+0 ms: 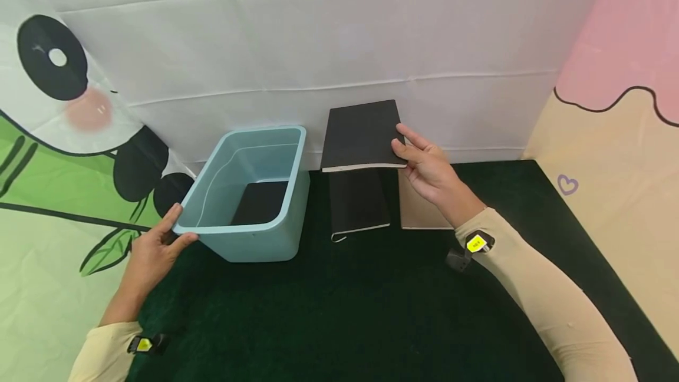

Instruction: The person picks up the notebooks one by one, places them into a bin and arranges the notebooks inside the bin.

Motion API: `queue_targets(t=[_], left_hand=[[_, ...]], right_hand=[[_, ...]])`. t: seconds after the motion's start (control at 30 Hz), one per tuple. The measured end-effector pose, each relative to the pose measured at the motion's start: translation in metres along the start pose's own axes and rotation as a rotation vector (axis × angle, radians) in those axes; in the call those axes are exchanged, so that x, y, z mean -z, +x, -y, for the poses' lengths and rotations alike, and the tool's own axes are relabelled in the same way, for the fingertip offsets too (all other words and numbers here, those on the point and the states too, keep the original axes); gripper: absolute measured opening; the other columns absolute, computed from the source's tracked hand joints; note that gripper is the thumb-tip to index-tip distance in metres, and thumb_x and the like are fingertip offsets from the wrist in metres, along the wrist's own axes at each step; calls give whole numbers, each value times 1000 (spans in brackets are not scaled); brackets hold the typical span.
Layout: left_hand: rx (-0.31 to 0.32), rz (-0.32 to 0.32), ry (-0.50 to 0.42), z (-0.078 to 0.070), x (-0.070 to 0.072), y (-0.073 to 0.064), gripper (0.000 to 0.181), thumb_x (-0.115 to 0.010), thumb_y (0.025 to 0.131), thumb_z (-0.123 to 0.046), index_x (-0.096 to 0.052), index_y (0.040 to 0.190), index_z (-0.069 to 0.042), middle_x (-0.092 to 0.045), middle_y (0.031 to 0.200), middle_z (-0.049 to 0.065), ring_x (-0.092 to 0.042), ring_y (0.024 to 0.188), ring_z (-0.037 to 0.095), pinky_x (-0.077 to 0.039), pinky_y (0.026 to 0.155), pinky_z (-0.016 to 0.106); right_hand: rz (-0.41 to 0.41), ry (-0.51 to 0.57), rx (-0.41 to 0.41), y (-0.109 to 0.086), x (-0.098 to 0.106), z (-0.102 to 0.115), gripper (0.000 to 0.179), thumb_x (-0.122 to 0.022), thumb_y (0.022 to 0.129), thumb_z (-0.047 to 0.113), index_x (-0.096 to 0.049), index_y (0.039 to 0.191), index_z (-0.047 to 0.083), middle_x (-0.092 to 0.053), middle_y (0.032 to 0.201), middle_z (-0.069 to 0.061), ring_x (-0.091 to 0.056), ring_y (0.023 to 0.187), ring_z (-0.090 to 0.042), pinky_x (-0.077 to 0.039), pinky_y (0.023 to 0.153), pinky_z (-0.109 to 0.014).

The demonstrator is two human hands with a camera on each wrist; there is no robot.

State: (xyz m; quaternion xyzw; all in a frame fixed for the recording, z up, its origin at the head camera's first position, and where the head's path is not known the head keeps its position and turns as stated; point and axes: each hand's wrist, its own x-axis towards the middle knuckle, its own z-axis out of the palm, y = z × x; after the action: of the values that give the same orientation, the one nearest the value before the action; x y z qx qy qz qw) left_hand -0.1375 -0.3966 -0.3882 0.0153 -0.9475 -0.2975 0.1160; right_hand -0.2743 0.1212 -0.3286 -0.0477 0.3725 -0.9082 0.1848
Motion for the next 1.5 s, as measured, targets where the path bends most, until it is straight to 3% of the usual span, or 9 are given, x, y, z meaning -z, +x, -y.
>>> queue_targets(t=[0.27, 0.5, 0.6, 0.83, 0.97, 1.1, 1.27, 1.4, 1.5], left_hand=[[-9, -12, -17, 2, 0, 0, 83, -67, 98, -43, -21, 163, -20, -20, 168, 10, -36, 143, 52, -40, 105, 67], [-17, -19, -29, 4, -1, 0, 82, -66, 98, -43, -22, 163, -21, -20, 168, 10, -36, 144, 50, -39, 106, 66], [-19, -23, -28, 4, -2, 0, 82, -66, 98, -43, -22, 163, -21, -21, 168, 10, -37, 143, 50, -40, 105, 65], [-15, -25, -26, 4, -2, 0, 81, -67, 98, -42, -23, 163, -20, -21, 168, 9, -38, 143, 50, -40, 105, 64], [-13, -27, -30, 4, -2, 0, 81, -67, 98, -41, -23, 163, -19, -21, 168, 10, -38, 143, 50, -40, 105, 65], [-5, -26, -37, 3, -2, -2, 82, -67, 98, -41, -23, 163, -20, -20, 168, 9, -37, 143, 50, -39, 105, 65], [2, -25, -39, 2, -1, -2, 82, -68, 97, -40, -22, 163, -22, -20, 168, 8, -36, 144, 50, -39, 106, 65], [0, -31, -39, 3, -2, -1, 83, -68, 97, -41, -22, 163, -22, -21, 168, 7, -36, 144, 49, -39, 106, 64], [4, -29, -47, 3, -4, -1, 83, -69, 96, -39, -23, 163, -22, -21, 168, 7, -36, 145, 48, -38, 107, 63]], right_hand=[[22, -78, -2, 17, -40, -27, 63, -58, 101, 1, -38, 159, 17, -63, 129, -3, -72, 104, -12, -58, 89, -22], [52, -117, 2, 33, -67, -52, 58, -55, 102, 0, -42, 157, 13, -62, 120, -1, -72, 93, -9, -59, 81, -20], [47, -113, -2, 40, -77, -61, 56, -55, 102, -2, -45, 155, 12, -63, 123, -9, -73, 90, -10, -60, 79, -22], [36, -206, -8, 59, -95, -81, 56, -60, 101, -1, -48, 154, 12, -26, 168, -8, -68, 113, -16, -60, 81, -21], [15, -251, -17, 70, -104, -92, 55, -65, 98, 0, -53, 151, 13, -23, 169, -6, -48, 142, -20, -59, 81, -21], [-4, -295, -31, 79, -113, -102, 54, -69, 96, 1, -57, 147, 14, -21, 170, -4, -40, 148, -20, -58, 80, -21], [-20, -331, -56, 87, -123, -114, 53, -72, 94, 1, -61, 144, 15, -36, 164, -6, -60, 125, -14, -57, 76, -20], [-29, -362, -76, 94, -127, -124, 54, -74, 93, 3, -61, 144, 13, -63, 125, -8, -64, 83, -9, -51, 67, -20], [-41, -372, -98, 97, -129, -131, 56, -75, 92, 3, -60, 145, 12, -65, 105, -4, -65, 79, -10, -54, 69, -21]])
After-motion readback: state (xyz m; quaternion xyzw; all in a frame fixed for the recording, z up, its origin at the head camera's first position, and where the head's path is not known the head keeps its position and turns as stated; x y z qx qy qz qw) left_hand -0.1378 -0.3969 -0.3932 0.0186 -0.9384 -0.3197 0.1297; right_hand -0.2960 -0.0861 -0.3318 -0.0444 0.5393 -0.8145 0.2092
